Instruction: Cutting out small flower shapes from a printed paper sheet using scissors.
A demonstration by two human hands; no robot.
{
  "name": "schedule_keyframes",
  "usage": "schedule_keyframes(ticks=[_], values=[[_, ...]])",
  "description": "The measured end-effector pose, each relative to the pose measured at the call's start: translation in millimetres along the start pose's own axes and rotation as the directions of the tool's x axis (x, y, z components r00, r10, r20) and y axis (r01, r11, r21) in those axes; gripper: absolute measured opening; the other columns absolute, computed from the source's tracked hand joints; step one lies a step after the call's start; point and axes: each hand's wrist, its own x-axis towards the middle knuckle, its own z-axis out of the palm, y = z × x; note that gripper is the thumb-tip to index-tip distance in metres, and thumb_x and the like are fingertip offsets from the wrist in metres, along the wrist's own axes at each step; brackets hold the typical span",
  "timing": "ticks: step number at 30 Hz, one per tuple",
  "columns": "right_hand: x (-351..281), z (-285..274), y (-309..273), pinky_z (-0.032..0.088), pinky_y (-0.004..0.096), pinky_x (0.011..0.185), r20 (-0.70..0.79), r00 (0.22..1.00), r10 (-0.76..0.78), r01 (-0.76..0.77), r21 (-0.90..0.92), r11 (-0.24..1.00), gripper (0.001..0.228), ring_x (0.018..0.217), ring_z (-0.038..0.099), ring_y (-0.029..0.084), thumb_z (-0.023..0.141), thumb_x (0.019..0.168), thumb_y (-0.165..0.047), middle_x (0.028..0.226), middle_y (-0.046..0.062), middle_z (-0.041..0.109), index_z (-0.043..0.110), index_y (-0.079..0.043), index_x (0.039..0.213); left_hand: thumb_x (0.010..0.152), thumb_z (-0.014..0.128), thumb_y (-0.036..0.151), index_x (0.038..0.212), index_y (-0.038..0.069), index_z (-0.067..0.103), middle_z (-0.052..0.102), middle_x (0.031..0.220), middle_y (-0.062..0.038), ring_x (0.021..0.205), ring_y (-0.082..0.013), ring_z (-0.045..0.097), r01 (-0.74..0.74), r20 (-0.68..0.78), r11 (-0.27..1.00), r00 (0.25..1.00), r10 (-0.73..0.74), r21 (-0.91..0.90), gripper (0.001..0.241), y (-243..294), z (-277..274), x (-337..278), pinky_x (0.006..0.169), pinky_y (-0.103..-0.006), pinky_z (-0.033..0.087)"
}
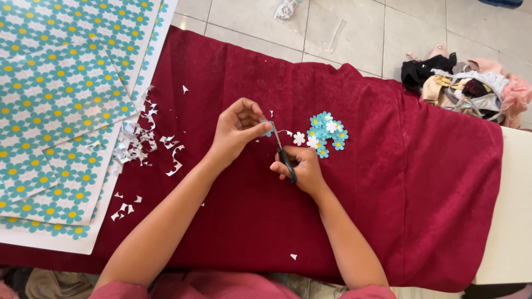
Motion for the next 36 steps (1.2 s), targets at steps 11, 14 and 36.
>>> schedule_keyframes(ticks=[11,14,36], values=[[1.5,0.2,-0.4,0.039,0.02,0.047,-0.027,0.999,0.019,-0.02,-0.016,1.0,0.035,0.042,0.053,0.009,0.084,0.082,-0.041,0.044,0.005,0.064,0.071,-0.011,0.07,0.081,0.083,0.0,0.101,0.005,0.062,0.073,0.086,-0.012,0.072,-0.0129,0.072,0.028,-0.028,0.999,0.999,-0.028,-0.019,0.029,-3.3,1.2,0.3,0.066,-0.0256,0.064],[-0.3,0.8,2.6,0.042,0.022,0.05,-0.024,0.998,0.051,-0.051,-0.013,0.999,0.033,0.043,0.057,0.012,0.085,0.081,-0.039,0.044,0.005,0.064,0.072,-0.011,0.07,0.082,0.083,0.001,0.099,0.006,0.062,0.073,0.085,-0.011,0.073,-0.0128,0.071,0.017,-0.046,1.0,0.999,-0.018,-0.018,0.028,-19.3,-1.5,0.3,0.065,-0.0254,0.063],[6.5,0.2,4.4,0.045,0.026,0.047,-0.089,0.996,-0.007,-0.002,-0.099,0.995,0.04,0.039,0.06,0.016,0.086,0.076,-0.048,0.04,0.002,0.063,0.071,-0.012,0.065,0.084,0.079,0.003,0.1,0.007,0.062,0.072,0.086,-0.007,0.077,-0.0143,0.07,0.093,-0.049,0.991,0.995,-0.089,0.098,0.024,-4.0,4.3,-2.1,0.072,-0.027,0.059]])
